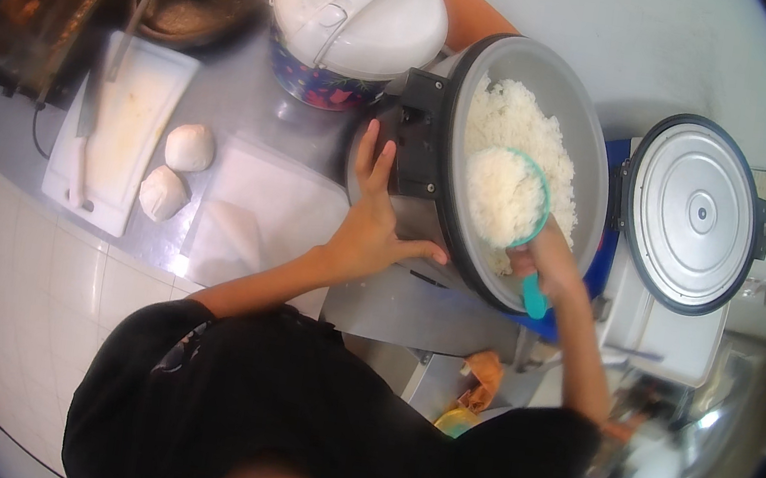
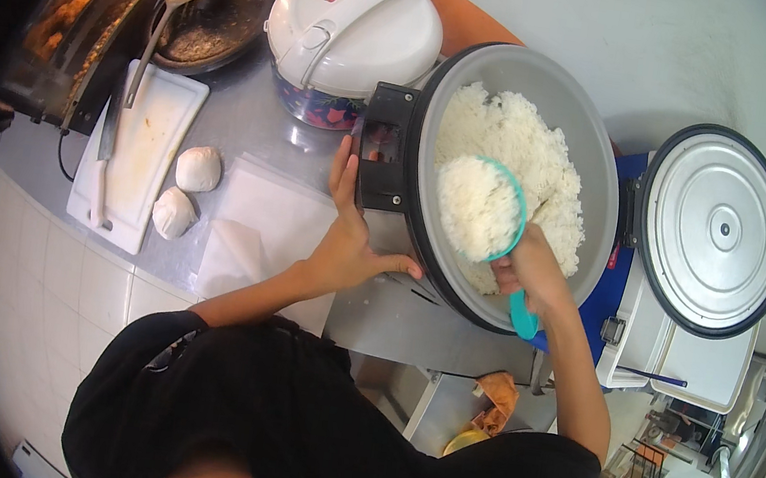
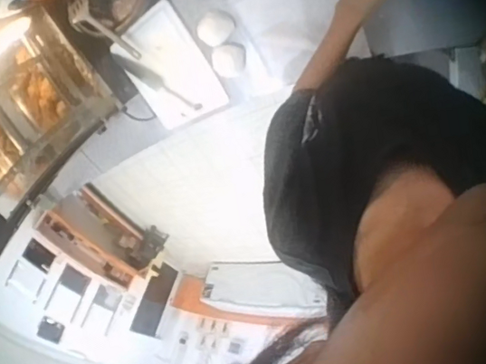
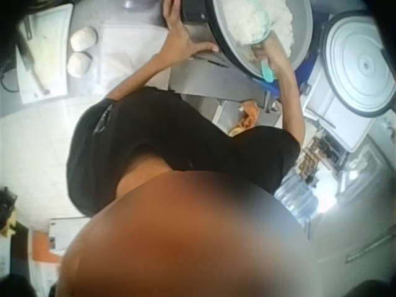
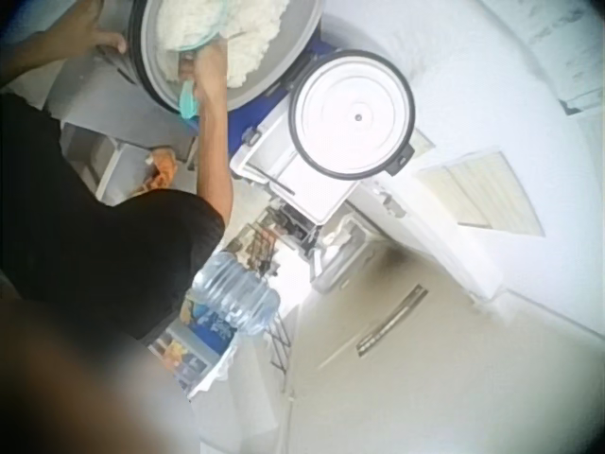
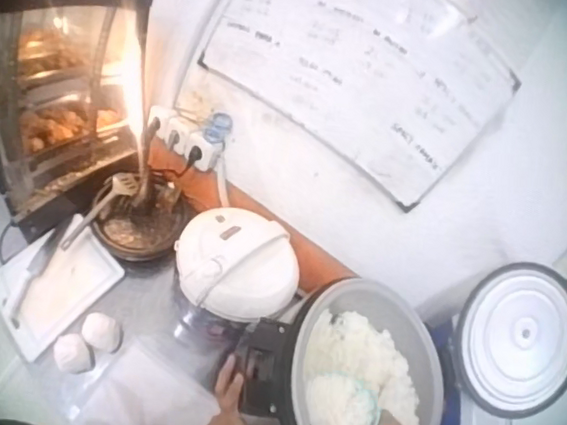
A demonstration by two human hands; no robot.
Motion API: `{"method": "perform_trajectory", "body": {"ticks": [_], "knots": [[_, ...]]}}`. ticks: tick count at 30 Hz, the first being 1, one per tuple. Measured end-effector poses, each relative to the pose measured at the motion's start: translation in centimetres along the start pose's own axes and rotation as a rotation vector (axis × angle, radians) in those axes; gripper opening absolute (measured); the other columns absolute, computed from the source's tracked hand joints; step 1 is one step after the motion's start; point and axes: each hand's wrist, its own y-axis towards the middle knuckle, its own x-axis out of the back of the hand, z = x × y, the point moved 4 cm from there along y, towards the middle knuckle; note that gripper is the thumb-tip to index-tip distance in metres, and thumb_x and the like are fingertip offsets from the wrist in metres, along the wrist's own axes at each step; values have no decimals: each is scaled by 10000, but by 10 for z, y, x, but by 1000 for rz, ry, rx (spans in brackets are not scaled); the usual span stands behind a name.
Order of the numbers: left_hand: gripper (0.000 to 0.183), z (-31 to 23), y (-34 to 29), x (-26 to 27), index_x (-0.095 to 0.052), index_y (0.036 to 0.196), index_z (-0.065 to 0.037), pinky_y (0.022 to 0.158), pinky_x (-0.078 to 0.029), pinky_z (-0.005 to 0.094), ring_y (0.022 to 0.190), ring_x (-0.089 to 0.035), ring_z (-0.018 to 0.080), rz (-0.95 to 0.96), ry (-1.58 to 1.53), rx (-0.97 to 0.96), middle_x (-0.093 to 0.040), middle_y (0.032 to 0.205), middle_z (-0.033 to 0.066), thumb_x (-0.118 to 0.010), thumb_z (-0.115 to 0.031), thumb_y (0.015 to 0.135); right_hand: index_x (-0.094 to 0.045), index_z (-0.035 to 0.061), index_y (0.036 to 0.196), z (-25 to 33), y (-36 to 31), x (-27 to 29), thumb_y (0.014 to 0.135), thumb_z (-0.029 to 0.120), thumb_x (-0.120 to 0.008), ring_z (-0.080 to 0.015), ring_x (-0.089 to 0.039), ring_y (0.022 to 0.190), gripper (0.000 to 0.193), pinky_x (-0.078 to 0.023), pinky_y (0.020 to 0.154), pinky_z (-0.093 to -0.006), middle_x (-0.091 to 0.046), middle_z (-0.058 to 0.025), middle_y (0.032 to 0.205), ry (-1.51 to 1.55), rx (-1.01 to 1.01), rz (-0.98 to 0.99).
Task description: The person scoops cooked rice from a large cooker with a green scoop, places it on a cutting board, and shapes it into round balls by hand. The formed rice balls are placed in a row and then transferred into a cooler. The person also wipes the countertop with an orange cloth.
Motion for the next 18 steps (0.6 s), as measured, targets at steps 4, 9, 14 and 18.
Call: {"method": "perform_trajectory", "body": {"ticks": [4,9,14,18], "knots": [[1472,-3,0,2,133,1472,-102,1140,-236,483,1432,-48,381,19,44,36,134,1512,245,-908,-434,486,-537,-4,809,8,34,-10,1013,415,-350,-135,-438,424,503,-377,382,-303,-469,-51,585,-413,211,-295],[1409,-2,0,2,35,1498,-134,1130,-203,523,1402,-38,466,-58,-100,-3,78,1508,271,-907,-441,496,-548,-16,816,1,39,-45,1006,460,-341,-155,-458,445,552,-393,403,-302,-501,-79,611,-502,78,10],[1403,0,-1,1,18,1501,-165,1121,-242,531,1398,-60,468,-58,-67,23,67,1512,249,-908,-445,485,-543,-3,845,-2,-1,-20,1003,499,-310,-145,-419,420,576,-360,384,-292,-484,-79,608,-429,-46,-29],[1397,0,0,1,7,1502,-206,1114,-254,545,1397,-60,474,-83,-65,10,77,1513,239,-910,-447,476,-520,12,893,2,-7,-18,1002,507,-285,-130,-401,415,559,-340,366,-293,-472,-61,618,-335,-59,-24]]}}
